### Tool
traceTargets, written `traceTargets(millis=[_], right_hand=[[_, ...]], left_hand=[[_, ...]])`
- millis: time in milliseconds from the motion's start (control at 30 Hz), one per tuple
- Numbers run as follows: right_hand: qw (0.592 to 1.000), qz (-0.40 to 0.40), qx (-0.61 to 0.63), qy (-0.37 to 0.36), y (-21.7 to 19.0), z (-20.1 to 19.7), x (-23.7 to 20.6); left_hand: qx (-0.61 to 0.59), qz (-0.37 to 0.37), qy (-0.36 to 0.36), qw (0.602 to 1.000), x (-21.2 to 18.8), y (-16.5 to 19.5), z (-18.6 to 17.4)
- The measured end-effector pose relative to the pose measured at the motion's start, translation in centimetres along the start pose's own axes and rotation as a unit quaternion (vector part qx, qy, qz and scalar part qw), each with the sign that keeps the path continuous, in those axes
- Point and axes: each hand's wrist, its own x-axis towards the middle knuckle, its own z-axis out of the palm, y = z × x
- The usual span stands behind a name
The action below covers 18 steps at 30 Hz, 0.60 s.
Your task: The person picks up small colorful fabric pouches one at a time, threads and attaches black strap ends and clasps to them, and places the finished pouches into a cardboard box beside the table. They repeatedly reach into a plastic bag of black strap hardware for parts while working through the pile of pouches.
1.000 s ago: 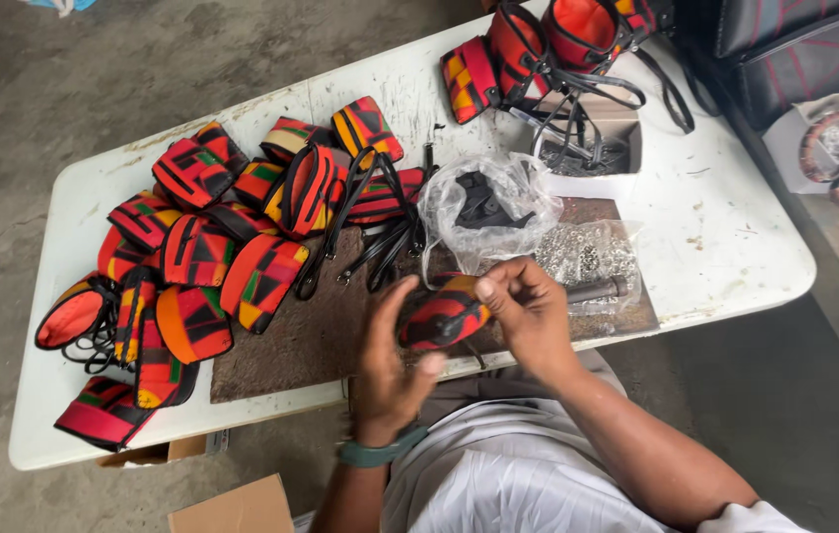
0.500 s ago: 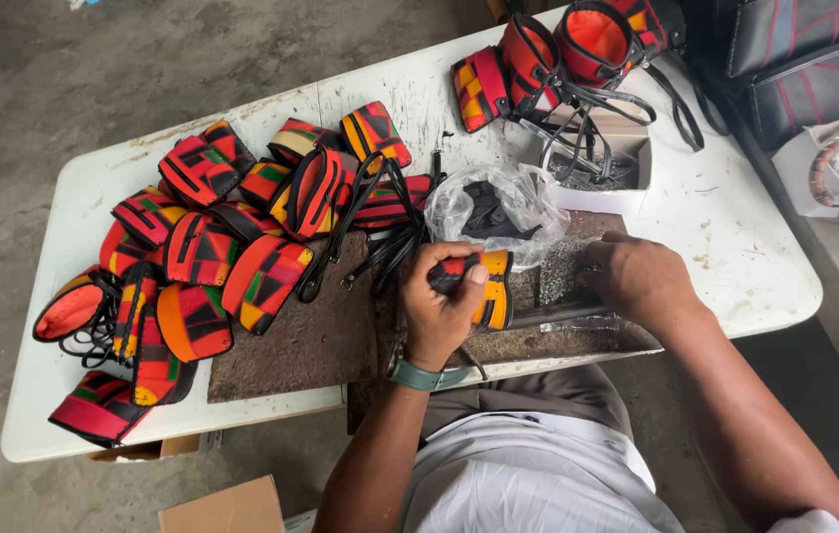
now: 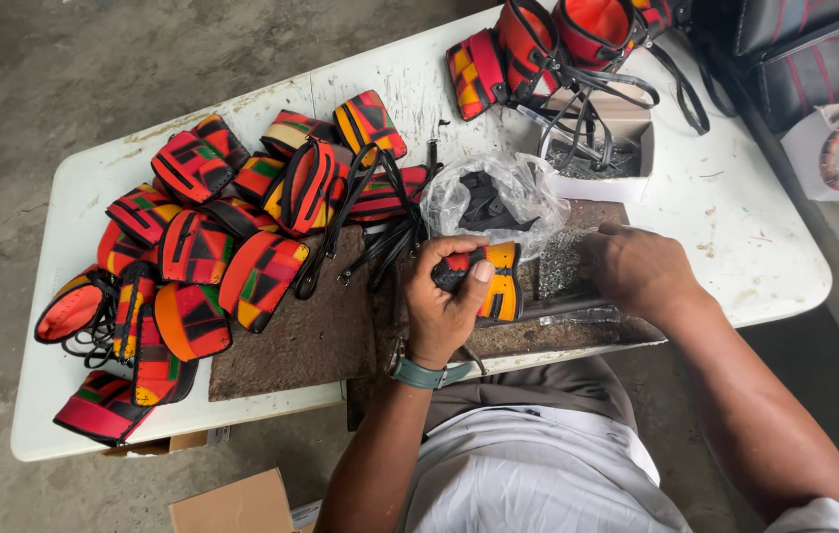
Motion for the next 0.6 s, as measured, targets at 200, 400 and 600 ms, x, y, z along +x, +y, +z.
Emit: traceTargets(millis=[200,400,600], right_hand=[[0.999,0.025,0.027,0.024,0.0,-0.3,0.3],[1.0,0.003,0.02,0.012,-0.3,-0.4,1.0],[0.996,0.034,0.073,-0.028,0.3,-0.8,0.1]], left_hand=[[-0.022,-0.018,0.0,1.0,0.7,0.9,1.2],[-0.024,-0.017,-0.007,1.0,1.7,0.6,1.6],[-0.02,-0.028,-0.005,0.999,1.5,0.5,1.7]])
